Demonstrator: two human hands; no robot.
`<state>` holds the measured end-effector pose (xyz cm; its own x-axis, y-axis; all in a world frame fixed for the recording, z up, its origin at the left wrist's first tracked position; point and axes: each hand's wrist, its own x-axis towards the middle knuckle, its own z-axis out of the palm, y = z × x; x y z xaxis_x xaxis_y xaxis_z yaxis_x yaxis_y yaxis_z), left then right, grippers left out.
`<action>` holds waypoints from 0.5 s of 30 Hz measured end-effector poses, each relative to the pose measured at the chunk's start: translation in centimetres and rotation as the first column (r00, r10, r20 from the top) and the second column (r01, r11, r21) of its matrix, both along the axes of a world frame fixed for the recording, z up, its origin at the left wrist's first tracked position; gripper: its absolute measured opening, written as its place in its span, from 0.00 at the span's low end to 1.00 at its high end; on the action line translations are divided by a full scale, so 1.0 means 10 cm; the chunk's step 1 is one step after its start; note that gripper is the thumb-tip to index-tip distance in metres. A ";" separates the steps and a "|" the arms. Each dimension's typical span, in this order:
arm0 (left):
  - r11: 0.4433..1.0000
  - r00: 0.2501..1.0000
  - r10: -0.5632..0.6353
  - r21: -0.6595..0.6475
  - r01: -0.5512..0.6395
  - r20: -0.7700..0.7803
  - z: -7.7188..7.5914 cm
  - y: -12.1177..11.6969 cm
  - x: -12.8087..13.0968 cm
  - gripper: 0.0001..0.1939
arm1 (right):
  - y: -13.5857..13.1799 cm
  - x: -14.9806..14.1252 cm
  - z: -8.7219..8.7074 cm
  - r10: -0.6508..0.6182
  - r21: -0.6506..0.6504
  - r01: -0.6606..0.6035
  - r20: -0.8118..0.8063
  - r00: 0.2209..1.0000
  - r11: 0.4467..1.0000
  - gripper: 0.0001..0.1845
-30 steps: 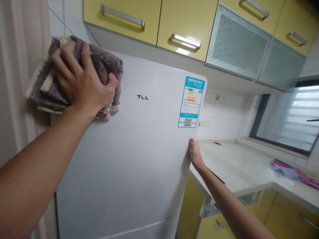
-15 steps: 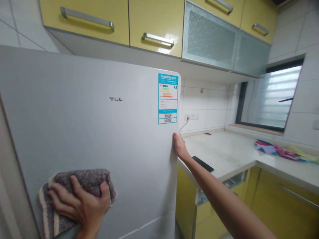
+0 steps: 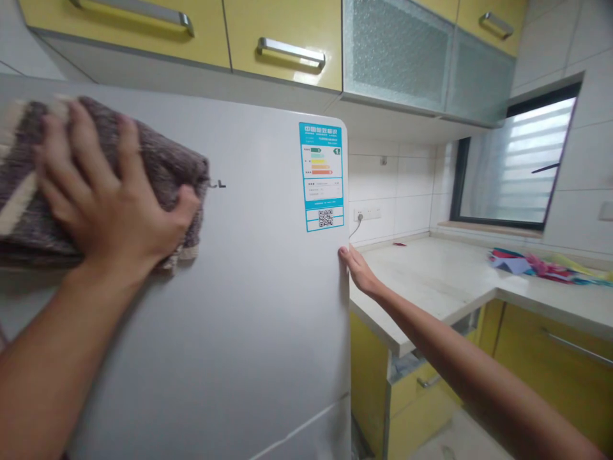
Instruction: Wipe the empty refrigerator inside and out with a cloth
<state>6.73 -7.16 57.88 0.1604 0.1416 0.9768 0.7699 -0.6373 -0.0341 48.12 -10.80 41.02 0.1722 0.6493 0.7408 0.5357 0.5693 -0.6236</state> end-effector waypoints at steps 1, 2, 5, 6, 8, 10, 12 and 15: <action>0.990 0.997 0.076 0.117 -0.076 0.008 -0.10 -0.05 0.15 0.52 | 0.00 0.04 0.02 -0.009 -0.028 0.009 -0.008 1.000 1.000 0.43; 0.982 0.991 0.117 0.154 -0.107 -0.061 -0.27 -0.09 0.33 0.51 | 0.01 0.09 0.04 -0.015 -0.063 0.013 -0.019 1.000 0.998 0.44; 0.991 0.954 0.073 0.126 -0.038 -0.292 -1.12 -0.18 0.87 0.51 | 0.04 0.19 0.10 0.000 -0.163 -0.010 -0.061 0.998 0.987 0.50; 0.995 0.916 0.037 0.102 0.004 -0.400 -1.48 -0.20 1.03 0.51 | 0.04 0.20 0.13 0.014 -0.188 -0.026 -0.067 0.998 0.982 0.51; 0.993 0.835 -0.018 0.090 0.081 -0.550 -2.24 -0.23 1.30 0.50 | 0.04 0.19 0.16 0.036 -0.219 -0.049 -0.061 0.997 0.975 0.52; 0.983 0.736 -0.062 0.086 0.161 -0.674 -2.96 -0.25 1.49 0.49 | 0.02 0.14 0.18 0.015 -0.226 -0.027 -0.055 0.998 0.974 0.54; 0.967 0.613 -0.103 0.065 0.246 -0.784 -3.53 -0.28 1.59 0.49 | 0.00 0.09 0.18 -0.032 -0.214 0.021 -0.049 0.998 0.977 0.55; 0.973 0.594 -0.127 0.017 0.231 -0.794 -4.04 -0.31 1.54 0.50 | -0.04 0.03 0.17 -0.072 -0.211 0.064 -0.031 0.997 0.976 0.55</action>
